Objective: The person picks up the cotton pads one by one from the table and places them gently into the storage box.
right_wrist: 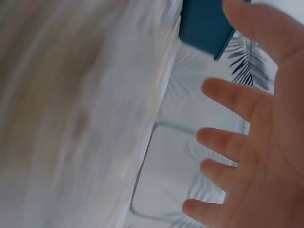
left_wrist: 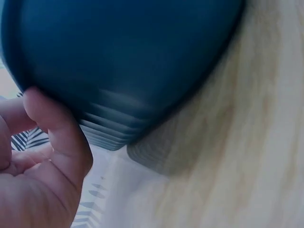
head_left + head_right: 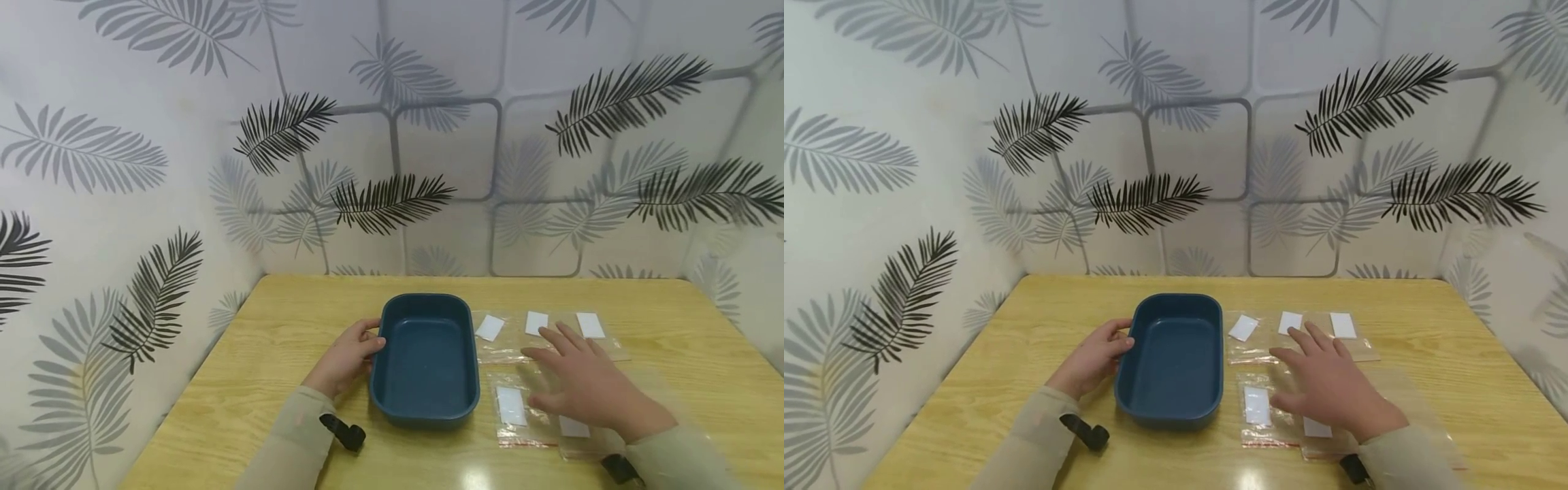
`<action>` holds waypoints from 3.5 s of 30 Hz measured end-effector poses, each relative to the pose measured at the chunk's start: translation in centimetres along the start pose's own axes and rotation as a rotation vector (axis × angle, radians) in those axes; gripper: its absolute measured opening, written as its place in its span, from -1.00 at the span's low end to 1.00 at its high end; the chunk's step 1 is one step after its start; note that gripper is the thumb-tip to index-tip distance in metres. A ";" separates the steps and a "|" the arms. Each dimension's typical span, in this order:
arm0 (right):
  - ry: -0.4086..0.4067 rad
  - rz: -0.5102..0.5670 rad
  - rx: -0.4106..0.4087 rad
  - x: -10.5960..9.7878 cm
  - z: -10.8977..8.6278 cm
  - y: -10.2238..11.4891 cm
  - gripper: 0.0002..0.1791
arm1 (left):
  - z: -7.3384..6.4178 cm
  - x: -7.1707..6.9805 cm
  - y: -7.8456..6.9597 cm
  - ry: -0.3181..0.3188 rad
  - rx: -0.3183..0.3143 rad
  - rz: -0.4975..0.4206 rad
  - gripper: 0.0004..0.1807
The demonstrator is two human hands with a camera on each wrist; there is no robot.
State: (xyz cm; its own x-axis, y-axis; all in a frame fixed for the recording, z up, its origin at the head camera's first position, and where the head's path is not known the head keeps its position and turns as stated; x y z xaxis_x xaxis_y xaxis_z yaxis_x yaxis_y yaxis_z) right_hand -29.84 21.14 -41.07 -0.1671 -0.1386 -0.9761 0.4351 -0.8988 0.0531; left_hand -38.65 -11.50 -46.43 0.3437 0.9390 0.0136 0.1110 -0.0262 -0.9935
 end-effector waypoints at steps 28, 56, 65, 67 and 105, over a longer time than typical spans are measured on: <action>0.132 0.038 -0.060 2.4 1.1 3.8 -0.37 | 0.5 0.3 0.5 0.035 0.037 -0.137 -0.43; 0.119 0.011 -0.106 2.5 1.7 5.0 -0.42 | 0.4 -0.2 0.9 0.021 0.043 -0.124 -0.45; 0.082 0.009 -0.132 2.0 1.8 5.2 -0.45 | 0.4 -0.2 0.7 0.022 0.052 -0.118 -0.45; 0.068 0.003 -0.149 1.8 1.8 5.1 -0.48 | 0.4 -0.1 0.7 0.024 0.051 -0.114 -0.44; 0.168 0.015 -0.242 -3.4 14.3 11.4 -0.55 | 0.2 -0.1 0.7 0.019 0.060 -0.122 -0.43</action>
State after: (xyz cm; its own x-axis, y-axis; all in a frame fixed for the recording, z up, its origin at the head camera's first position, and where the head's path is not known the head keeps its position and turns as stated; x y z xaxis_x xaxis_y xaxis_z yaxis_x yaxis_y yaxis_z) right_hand -36.93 5.39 -34.17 -0.0190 -0.0619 -0.9979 0.6381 -0.7692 0.0355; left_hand -38.77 -11.52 -47.14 0.3489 0.9272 0.1362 0.0975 0.1087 -0.9893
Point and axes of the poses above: each hand's wrist, its own z-axis towards the middle knuckle, its own x-axis out of the palm, y = z × x, the point moved 10 cm from there along z, towards the middle knuckle, and after that the axes turned 5 degrees about -z, right-handed, at the moved point
